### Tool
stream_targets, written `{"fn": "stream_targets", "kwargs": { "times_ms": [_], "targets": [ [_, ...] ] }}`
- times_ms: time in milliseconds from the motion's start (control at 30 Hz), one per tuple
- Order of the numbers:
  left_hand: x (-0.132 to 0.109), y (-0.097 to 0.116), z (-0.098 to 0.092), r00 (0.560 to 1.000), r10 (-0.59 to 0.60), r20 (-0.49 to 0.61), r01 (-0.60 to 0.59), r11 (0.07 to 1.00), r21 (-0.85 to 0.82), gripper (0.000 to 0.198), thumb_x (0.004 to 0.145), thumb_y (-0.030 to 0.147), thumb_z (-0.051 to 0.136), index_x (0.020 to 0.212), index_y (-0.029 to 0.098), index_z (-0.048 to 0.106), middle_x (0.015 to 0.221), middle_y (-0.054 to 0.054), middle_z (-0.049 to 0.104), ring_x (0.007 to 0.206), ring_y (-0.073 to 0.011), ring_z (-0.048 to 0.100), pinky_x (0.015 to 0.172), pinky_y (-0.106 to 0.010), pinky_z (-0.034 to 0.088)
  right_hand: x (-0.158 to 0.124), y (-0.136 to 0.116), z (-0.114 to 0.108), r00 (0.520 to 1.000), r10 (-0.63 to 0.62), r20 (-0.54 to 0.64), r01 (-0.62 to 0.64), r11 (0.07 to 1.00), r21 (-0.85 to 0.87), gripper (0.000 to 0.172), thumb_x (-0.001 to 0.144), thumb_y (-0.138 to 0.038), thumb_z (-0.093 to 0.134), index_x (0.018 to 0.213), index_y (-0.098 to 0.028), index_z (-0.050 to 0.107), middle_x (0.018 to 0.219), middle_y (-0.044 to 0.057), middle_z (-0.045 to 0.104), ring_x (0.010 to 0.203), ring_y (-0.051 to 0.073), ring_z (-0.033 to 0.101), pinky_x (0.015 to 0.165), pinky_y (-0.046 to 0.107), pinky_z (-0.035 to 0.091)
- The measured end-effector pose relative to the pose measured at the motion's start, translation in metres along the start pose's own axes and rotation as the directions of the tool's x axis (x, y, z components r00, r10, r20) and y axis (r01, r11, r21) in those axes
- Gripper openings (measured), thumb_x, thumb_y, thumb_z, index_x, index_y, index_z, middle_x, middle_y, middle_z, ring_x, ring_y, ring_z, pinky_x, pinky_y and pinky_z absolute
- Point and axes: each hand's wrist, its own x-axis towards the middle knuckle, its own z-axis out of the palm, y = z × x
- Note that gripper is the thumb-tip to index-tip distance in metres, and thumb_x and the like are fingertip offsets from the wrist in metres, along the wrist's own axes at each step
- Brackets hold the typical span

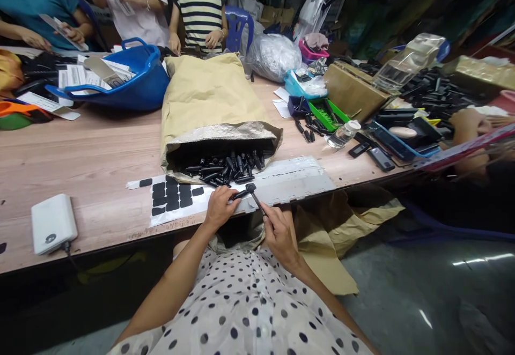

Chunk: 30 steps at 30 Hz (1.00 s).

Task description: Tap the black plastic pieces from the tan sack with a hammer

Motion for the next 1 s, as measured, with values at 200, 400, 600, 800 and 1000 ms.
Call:
{"fn": "stream_targets", "kwargs": {
  "times_ms": [200, 400, 600, 800, 1000],
  "targets": [
    [0.0, 0.001, 0.002, 1.0, -0.013, -0.008, 0.013, 1.0, -0.014, 0.015, 0.084, 0.024, 0.066, 0.097, 0.024, 0.073, 0.082, -0.002, 0.064, 0.084, -0.0214, 0.057, 0.078, -0.035, 0.045, 0.002, 0.0, -0.001, 0.998, 0.025, 0.059, -0.024, 1.0, -0.008, 0.044, 0.101, -0.016, 0.039, 0.139, -0.02, 0.06, 0.102, 0.009, 0.068, 0.092, 0.018, 0.067, 0.082, 0.029, 0.058],
    [0.001, 0.0, 0.003, 1.0, -0.017, 0.011, 0.017, 0.999, -0.027, 0.015, 0.084, 0.024, 0.066, 0.097, 0.024, 0.073, 0.083, -0.002, 0.064, 0.084, -0.0215, 0.058, 0.078, -0.035, 0.045, 0.003, -0.008, 0.0, 0.999, -0.003, 0.044, 0.002, 0.999, 0.032, 0.045, 0.101, -0.016, 0.04, 0.141, -0.021, 0.058, 0.11, 0.011, 0.069, 0.102, 0.019, 0.067, 0.091, 0.032, 0.057],
    [0.001, 0.0, 0.003, 1.0, -0.021, 0.005, 0.022, 0.999, -0.033, 0.014, 0.083, 0.023, 0.066, 0.095, 0.025, 0.072, 0.083, -0.002, 0.064, 0.084, -0.0217, 0.058, 0.077, -0.035, 0.045, -0.001, -0.005, 0.004, 0.997, 0.027, 0.074, -0.029, 0.999, 0.028, 0.045, 0.099, -0.016, 0.04, 0.139, -0.022, 0.062, 0.107, 0.01, 0.07, 0.101, 0.02, 0.068, 0.089, 0.032, 0.059],
    [-0.001, 0.005, 0.002, 0.999, -0.021, -0.03, 0.02, 1.0, -0.023, 0.017, 0.077, 0.022, 0.067, 0.094, 0.023, 0.07, 0.08, -0.002, 0.062, 0.082, -0.0217, 0.058, 0.077, -0.035, 0.046, 0.005, 0.012, -0.004, 0.985, 0.129, -0.116, -0.144, 0.98, -0.14, 0.042, 0.097, -0.021, 0.044, 0.131, -0.023, 0.067, 0.105, 0.009, 0.067, 0.099, 0.022, 0.065, 0.089, 0.035, 0.057],
    [-0.002, 0.006, 0.002, 0.999, -0.014, -0.049, 0.013, 1.0, -0.013, 0.016, 0.078, 0.024, 0.066, 0.094, 0.023, 0.069, 0.079, -0.002, 0.061, 0.081, -0.0218, 0.057, 0.077, -0.035, 0.046, -0.001, 0.031, -0.003, 0.957, 0.225, -0.18, -0.276, 0.898, -0.342, 0.045, 0.093, -0.019, 0.043, 0.13, -0.023, 0.068, 0.094, 0.007, 0.062, 0.078, 0.019, 0.063, 0.062, 0.027, 0.052]
  ]
}}
